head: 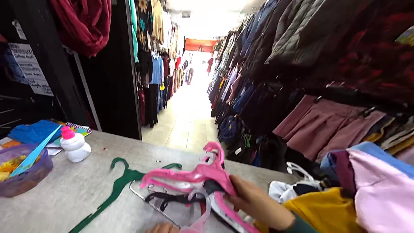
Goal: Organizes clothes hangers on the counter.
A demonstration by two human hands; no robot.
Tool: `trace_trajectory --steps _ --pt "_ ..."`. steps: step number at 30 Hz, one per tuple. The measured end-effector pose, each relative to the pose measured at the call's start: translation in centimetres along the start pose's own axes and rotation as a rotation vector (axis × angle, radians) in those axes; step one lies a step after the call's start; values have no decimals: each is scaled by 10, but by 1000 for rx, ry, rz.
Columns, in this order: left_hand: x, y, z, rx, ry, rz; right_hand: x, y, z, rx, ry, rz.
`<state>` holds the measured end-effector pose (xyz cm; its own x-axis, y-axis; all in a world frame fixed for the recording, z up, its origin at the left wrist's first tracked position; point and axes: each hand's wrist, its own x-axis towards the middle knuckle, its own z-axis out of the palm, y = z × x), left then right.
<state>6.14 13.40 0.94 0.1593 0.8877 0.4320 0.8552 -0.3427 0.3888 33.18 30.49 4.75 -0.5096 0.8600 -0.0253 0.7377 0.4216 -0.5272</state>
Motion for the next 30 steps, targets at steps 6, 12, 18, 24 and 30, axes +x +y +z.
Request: trace_trajectory --steps 6,12,18,24,30 --pt "-12 -4 1 91 112 98 7 13 -8 -6 271 -25" --pt "-16 -3 -6 61 48 38 4 9 -22 83 235 -9" --pt "-21 1 -13 -12 32 12 8 3 -19 151 52 23" --pt "-17 9 -25 -46 35 34 10 -10 8 22 -61 45" --pt "-13 15 1 -103 -72 30 -2 -30 35 27 -76 48"
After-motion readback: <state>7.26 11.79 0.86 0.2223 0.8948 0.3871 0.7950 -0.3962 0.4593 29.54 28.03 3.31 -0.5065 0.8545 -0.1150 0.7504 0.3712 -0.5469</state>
